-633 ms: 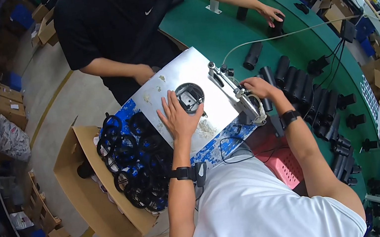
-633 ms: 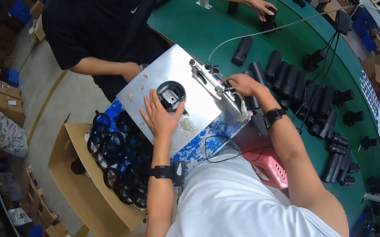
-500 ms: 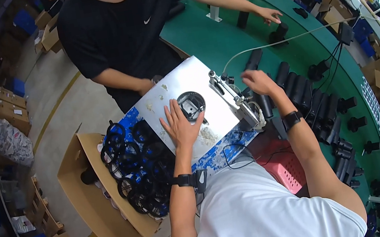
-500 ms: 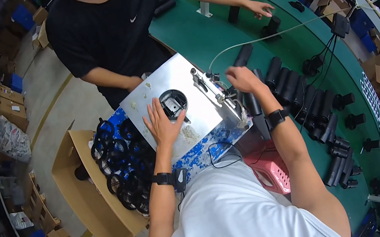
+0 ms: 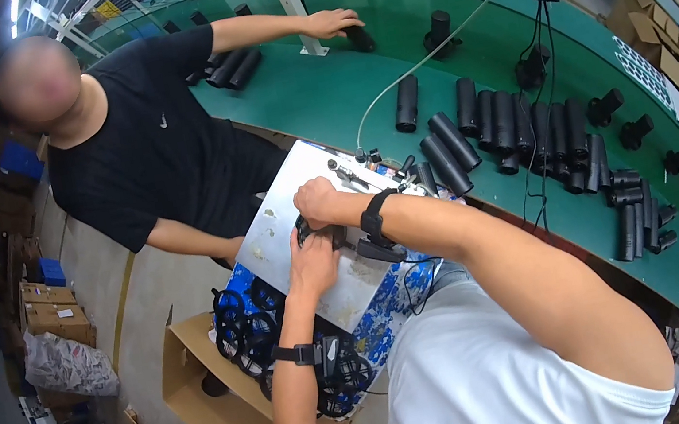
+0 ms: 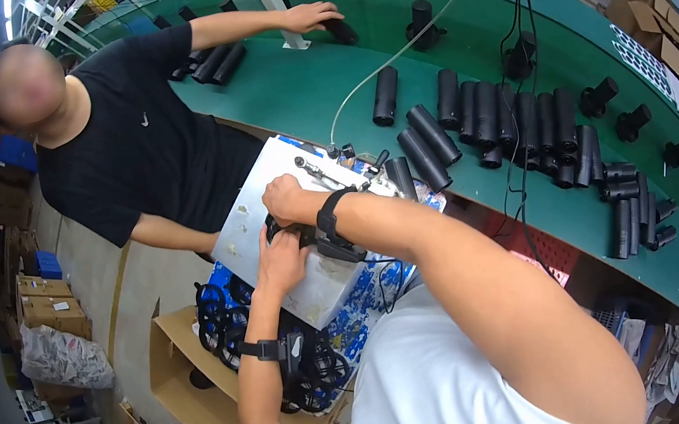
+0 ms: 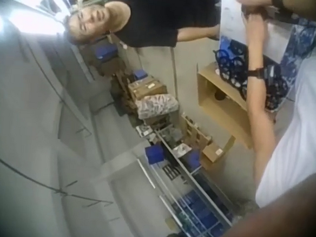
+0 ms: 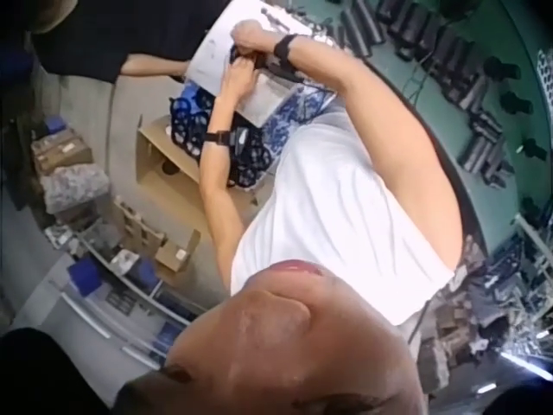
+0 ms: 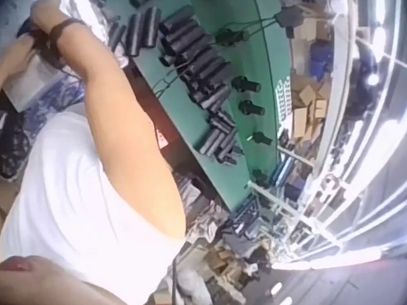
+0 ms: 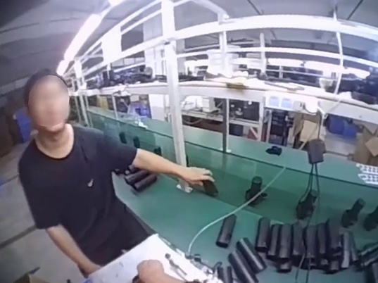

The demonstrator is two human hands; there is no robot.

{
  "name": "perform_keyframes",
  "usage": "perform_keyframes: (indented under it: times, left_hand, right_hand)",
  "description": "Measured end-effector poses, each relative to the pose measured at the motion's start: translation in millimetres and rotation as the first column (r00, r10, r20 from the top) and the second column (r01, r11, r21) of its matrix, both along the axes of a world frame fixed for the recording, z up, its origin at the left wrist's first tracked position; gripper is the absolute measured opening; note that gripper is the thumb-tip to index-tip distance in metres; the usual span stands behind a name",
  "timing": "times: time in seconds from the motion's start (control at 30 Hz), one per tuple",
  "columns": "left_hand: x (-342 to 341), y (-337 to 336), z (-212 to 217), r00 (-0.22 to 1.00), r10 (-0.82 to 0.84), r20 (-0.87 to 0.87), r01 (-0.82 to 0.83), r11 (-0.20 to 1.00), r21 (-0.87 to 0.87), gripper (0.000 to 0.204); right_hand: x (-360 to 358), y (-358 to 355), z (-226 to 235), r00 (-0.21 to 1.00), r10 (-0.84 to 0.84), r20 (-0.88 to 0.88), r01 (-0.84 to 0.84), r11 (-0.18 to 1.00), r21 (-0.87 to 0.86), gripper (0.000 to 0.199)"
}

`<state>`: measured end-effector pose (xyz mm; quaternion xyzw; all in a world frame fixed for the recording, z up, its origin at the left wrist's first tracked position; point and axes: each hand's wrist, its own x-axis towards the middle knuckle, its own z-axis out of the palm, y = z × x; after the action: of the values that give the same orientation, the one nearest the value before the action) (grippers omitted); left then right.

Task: The person picks up a fan guard from a box, places it onto a metal plate, and presses a black component onto it before setting the assembly aside.

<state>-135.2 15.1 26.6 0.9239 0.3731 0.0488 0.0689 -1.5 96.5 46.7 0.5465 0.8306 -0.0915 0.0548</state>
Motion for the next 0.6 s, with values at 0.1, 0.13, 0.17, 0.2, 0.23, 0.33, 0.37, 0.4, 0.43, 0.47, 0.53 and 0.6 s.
perform_keyframes:
  times: [0.1, 0.13, 0.17, 0.2, 0.23, 0.33, 0.37, 0.4, 0.43, 0.47, 0.53, 0.6]
  left_hand:
    - [1.1, -2.8, -5.4, 0.988, -0.052, 0.143, 0.054, 0.999, -0.005, 0.030]
    - [4.7, -5.4, -5.2, 0.978, -0.027, 0.207, 0.021, 0.999, 0.035, 0.027]
    - [6.0, -8.1, -6.3, 0.962, 0.006, 0.274, -0.026, 0.997, 0.071, 0.024]
    - [4.9, -9.9, -8.8, 0.960, 0.012, 0.280, -0.032, 0.997, 0.066, 0.024]
    - [3.6, -11.7, -11.0, 0.956, 0.047, 0.289, -0.069, 0.995, 0.066, 0.023]
    - [5.3, -14.3, -12.5, 0.939, 0.087, 0.334, -0.126, 0.987, 0.096, 0.021]
    - [5.4, -14.4, -10.3, 0.957, 0.119, 0.265, -0.136, 0.990, 0.045, 0.024]
    - [5.6, -16.4, -8.2, 0.970, 0.149, 0.193, -0.151, 0.989, -0.005, 0.027]
    - [7.6, -20.3, -9.2, 0.967, 0.158, 0.198, -0.161, 0.987, 0.000, 0.027]
    - [10.2, -20.7, -10.2, 0.965, 0.133, 0.225, -0.151, 0.986, 0.064, 0.031]
    - [14.8, -35.0, -4.9, 0.956, 0.145, 0.253, -0.179, 0.977, 0.116, 0.035]
    - [7.7, -65.0, 13.6, 0.875, 0.295, 0.385, -0.351, 0.933, 0.082, 0.039]
  right_hand:
    - [2.2, 8.1, -9.1, 0.987, -0.134, -0.089, 0.130, 0.990, -0.055, 0.023]
    - [3.1, 10.4, -17.2, 0.969, -0.182, -0.166, 0.179, 0.983, -0.031, 0.025]
    - [4.1, 11.2, -15.5, 0.978, -0.142, -0.154, 0.139, 0.990, -0.030, 0.025]
    - [3.9, 11.0, -7.9, 0.980, -0.137, -0.147, 0.134, 0.990, -0.035, 0.025]
    - [3.9, 10.5, 0.3, 0.980, -0.137, -0.146, 0.127, 0.989, -0.077, 0.026]
    - [7.5, 6.3, 12.3, 0.979, -0.132, -0.157, 0.115, 0.987, -0.111, 0.028]
    - [8.0, 4.8, 13.8, 0.974, -0.137, -0.181, 0.119, 0.987, -0.110, 0.028]
    - [9.1, 2.9, 12.4, 0.976, -0.127, -0.177, 0.110, 0.989, -0.103, 0.028]
    - [11.1, 0.6, 7.5, 0.977, -0.128, -0.168, 0.114, 0.989, -0.091, 0.029]
    - [12.5, 2.5, 1.8, 0.978, -0.130, -0.166, 0.120, 0.990, -0.071, 0.030]
    - [15.2, -10.6, -7.6, 0.975, -0.150, -0.164, 0.151, 0.989, -0.007, 0.040]
    - [13.1, -46.2, 17.1, 0.959, -0.168, -0.228, 0.174, 0.985, 0.008, 0.051]
